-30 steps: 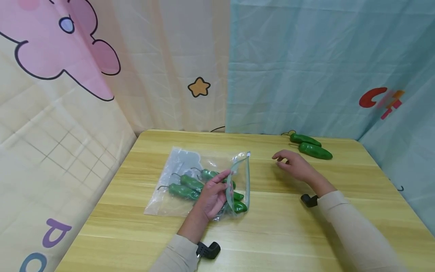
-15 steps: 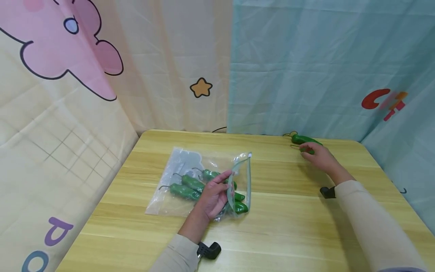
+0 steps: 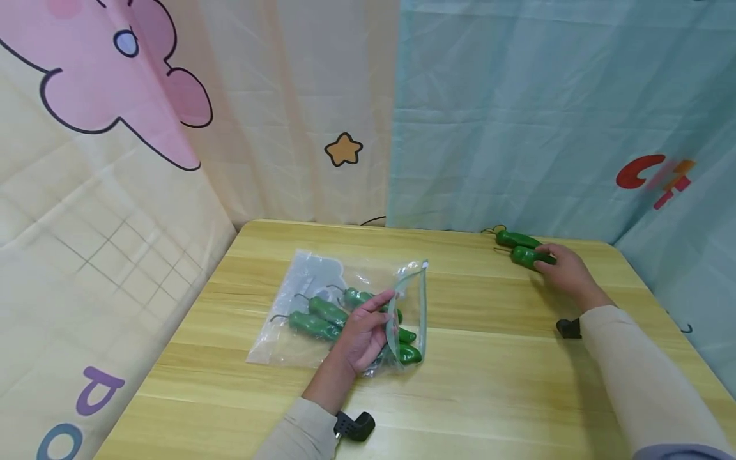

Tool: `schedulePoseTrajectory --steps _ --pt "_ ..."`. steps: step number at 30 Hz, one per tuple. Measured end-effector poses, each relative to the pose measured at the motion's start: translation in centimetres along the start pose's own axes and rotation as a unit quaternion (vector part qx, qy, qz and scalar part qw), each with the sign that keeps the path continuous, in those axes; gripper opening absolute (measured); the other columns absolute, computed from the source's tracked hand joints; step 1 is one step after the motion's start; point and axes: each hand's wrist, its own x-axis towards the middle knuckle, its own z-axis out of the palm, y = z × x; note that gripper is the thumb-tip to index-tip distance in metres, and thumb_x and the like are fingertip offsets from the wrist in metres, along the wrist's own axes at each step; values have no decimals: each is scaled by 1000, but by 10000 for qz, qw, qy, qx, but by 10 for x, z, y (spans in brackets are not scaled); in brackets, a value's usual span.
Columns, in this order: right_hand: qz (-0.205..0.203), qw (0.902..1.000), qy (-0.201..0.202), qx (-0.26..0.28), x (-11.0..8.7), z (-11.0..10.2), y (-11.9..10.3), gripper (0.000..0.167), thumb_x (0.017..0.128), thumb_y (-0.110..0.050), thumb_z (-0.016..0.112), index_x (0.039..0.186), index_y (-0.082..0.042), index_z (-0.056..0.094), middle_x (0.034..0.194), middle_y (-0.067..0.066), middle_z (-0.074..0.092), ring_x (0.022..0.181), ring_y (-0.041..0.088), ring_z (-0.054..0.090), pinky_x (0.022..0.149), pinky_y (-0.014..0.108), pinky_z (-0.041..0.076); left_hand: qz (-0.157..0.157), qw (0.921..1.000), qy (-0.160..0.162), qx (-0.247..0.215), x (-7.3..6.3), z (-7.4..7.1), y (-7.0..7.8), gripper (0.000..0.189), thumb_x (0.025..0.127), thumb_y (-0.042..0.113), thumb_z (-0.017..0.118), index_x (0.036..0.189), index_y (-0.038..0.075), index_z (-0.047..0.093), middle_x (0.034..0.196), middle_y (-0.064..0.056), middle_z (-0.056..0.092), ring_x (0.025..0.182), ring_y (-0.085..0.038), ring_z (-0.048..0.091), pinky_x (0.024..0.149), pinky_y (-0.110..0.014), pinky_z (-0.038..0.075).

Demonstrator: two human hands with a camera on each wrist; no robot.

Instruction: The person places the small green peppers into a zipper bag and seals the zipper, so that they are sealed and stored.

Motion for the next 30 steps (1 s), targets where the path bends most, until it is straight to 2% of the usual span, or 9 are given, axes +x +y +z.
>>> schedulePoseTrajectory --steps 8,18,25,30 --pt "0 9994 -312 -146 4 2 7 54 104 -23 48 144 11 34 147 43 21 133 60 20 103 71 23 13 10000 -4 -6 2 0 0 43 94 -11 41 117 14 67 123 -7 56 86 -14 57 75 -24 50" --pt "-154 9992 -168 -344 1 1 7 48 103 -13 47 141 13 37 144 43 26 130 60 25 102 71 26 21 10000 -29 -14 2 1 1 43 94 -10 41 118 14 67 120 -6 56 86 -14 57 75 -24 50" --pt "12 9995 -288 -124 -9 9 9 53 104 -18 46 144 13 33 144 42 27 129 59 28 100 69 29 -32 10000 -8 51 -1 1 0 43 94 -10 41 121 13 65 120 -5 56 87 -15 56 75 -24 50" --pt "-47 9998 -168 -124 -11 11 9 54 102 -21 50 142 12 35 142 42 30 126 58 33 98 69 32 13 10000 -25 9 -1 0 0 43 93 -10 41 118 15 67 117 -4 58 87 -14 56 75 -24 50"
